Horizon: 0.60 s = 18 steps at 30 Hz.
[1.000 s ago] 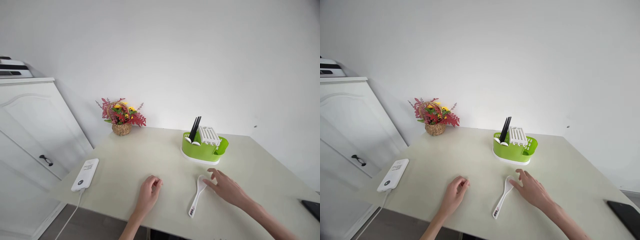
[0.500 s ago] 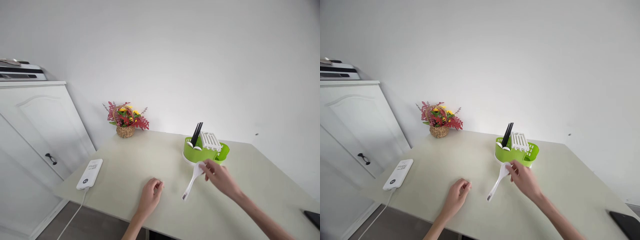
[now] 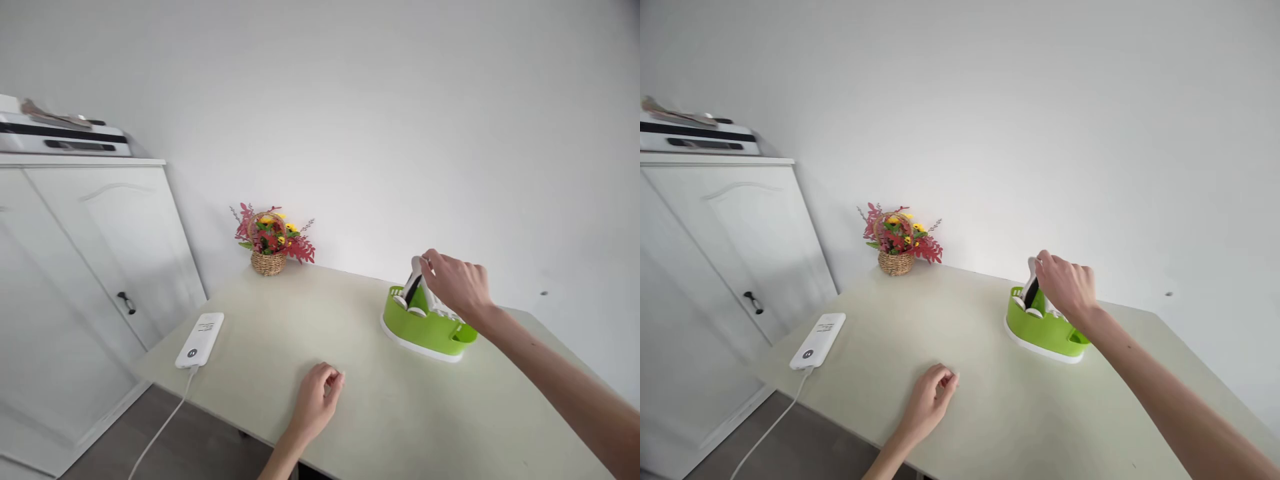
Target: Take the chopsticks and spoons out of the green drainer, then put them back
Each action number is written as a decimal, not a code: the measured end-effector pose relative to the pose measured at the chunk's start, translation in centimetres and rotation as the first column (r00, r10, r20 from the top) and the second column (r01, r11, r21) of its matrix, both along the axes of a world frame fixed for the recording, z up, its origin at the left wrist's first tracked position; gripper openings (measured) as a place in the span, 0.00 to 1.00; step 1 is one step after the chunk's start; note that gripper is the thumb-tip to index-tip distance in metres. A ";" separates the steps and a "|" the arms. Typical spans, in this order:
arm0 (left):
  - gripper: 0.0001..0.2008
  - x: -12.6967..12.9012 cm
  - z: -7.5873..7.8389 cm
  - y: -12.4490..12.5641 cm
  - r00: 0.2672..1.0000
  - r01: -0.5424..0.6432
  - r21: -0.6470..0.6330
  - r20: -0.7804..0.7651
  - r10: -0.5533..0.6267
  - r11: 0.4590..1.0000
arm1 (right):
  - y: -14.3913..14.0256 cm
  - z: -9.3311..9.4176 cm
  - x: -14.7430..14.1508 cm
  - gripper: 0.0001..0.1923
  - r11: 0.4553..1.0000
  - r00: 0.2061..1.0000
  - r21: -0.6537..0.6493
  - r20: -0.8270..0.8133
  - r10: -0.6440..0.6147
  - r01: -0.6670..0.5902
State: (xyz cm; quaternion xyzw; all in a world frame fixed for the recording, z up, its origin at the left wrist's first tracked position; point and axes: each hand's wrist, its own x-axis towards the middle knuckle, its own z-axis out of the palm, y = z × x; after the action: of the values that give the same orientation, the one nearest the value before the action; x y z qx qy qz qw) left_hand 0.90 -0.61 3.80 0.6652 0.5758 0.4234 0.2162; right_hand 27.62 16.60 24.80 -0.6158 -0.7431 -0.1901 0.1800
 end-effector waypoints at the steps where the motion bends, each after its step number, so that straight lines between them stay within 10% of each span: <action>1: 0.20 0.0 -0.1 -0.1 1.000 0.001 0.001 0.007 -0.001 1.000 | 0.3 -0.6 -0.6 0.19 0.999 0.999 -0.034 0.036 0.008 -0.007; 18: 0.19 0.1 -0.2 -0.1 1.000 -0.006 -0.007 0.022 0.006 1.000 | 1.8 -6.7 -5.3 0.12 0.960 0.983 -0.279 0.167 0.079 -0.029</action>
State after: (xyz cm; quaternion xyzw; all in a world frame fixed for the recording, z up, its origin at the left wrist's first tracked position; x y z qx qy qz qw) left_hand 0.98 -0.67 3.64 0.6580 0.5767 0.4294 0.2237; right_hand 22.30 18.45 18.08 -0.5950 -0.7919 -0.1336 0.0313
